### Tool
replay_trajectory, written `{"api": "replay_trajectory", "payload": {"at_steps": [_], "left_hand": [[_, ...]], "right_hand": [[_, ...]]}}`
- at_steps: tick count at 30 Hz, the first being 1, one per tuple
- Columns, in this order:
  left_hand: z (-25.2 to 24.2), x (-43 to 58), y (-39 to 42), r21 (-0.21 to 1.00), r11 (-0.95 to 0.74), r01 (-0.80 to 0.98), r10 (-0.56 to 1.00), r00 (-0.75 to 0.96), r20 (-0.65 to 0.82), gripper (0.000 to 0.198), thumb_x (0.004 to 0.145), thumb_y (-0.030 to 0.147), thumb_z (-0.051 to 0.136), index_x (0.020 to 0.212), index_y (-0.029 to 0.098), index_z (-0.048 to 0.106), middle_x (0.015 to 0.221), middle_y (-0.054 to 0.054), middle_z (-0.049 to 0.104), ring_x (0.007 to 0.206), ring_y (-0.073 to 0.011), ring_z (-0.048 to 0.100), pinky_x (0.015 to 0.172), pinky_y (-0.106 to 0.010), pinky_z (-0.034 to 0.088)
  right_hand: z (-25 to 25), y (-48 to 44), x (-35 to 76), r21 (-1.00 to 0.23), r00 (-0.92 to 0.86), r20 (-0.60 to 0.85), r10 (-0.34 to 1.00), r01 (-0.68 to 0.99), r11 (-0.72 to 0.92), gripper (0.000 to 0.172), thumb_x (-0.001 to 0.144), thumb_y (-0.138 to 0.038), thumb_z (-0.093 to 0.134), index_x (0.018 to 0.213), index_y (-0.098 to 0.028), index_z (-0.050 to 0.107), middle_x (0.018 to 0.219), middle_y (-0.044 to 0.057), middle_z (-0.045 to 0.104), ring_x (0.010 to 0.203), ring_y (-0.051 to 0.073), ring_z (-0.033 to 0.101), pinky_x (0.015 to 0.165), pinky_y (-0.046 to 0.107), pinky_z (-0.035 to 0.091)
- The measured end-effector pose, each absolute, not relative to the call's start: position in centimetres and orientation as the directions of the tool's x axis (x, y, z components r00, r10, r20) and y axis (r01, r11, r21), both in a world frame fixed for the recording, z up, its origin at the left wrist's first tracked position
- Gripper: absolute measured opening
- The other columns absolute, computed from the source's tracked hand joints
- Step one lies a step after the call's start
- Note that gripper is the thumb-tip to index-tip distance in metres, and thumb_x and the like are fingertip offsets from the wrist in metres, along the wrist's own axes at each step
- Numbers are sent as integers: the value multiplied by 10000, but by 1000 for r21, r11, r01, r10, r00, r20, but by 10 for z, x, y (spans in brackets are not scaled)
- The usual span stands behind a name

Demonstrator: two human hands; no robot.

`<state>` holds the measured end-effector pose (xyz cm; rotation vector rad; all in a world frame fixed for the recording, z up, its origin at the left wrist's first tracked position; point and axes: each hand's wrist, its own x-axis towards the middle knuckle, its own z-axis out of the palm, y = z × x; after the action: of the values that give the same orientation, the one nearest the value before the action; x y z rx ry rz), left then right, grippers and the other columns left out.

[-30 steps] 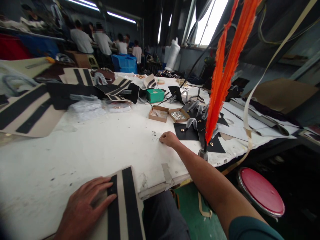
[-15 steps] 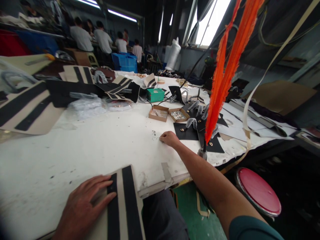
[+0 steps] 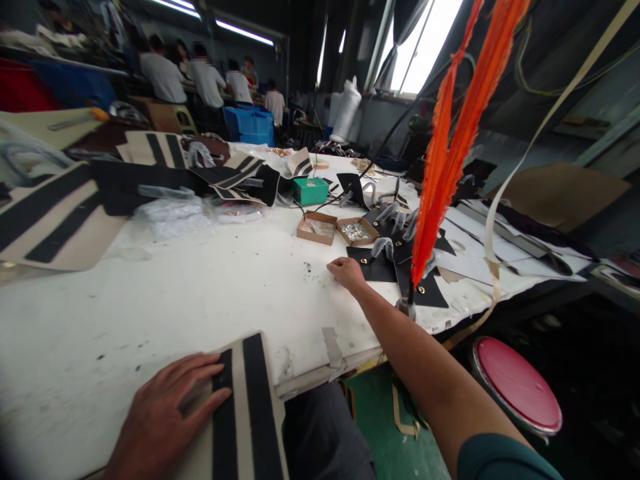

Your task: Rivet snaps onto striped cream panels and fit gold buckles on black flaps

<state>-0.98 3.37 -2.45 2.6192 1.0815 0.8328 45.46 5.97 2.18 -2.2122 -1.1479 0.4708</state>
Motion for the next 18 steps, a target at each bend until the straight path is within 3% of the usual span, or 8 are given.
{"api": "replay_trajectory", "payload": {"at_steps": [4, 9, 13, 18], "left_hand": [[-25, -11, 35, 345, -736, 583, 673, 574, 467, 427, 968, 712, 638, 1147, 346, 766, 1296, 0, 789, 1231, -324, 686, 1061, -507, 482], [-23, -10, 34, 313, -746, 587, 657, 575, 487, 416, 981, 698, 628, 1143, 346, 778, 1287, -3, 797, 1216, -319, 699, 1043, -487, 500], [-21, -10, 33, 322, -755, 571, 648, 577, 497, 405, 983, 685, 637, 1138, 338, 776, 1281, -3, 797, 1208, -321, 703, 1036, -492, 506], [-21, -10, 32, 333, -750, 571, 655, 574, 492, 402, 996, 678, 622, 1155, 336, 761, 1282, 2, 796, 1216, -330, 697, 1038, -514, 495]], "right_hand": [[24, 70, 470, -596, 608, 28, 794, 648, -475, 183, 1033, -301, 723, 1137, -154, 755, 1005, 40, 769, 874, 190, 729, 862, 367, 602], [26, 95, 477, -538, 612, 38, 790, 679, -500, 223, 1042, -349, 736, 1179, -175, 750, 1155, 69, 758, 1086, 237, 719, 1022, 464, 582], [26, 110, 481, -500, 621, 11, 784, 682, -533, 218, 1041, -377, 736, 1113, -173, 757, 1225, 83, 745, 1162, 254, 697, 1057, 481, 566], [32, 113, 487, -517, 615, -28, 788, 666, -538, 229, 1037, -383, 747, 1038, -154, 742, 1103, 60, 752, 1035, 228, 723, 957, 429, 607]]}}
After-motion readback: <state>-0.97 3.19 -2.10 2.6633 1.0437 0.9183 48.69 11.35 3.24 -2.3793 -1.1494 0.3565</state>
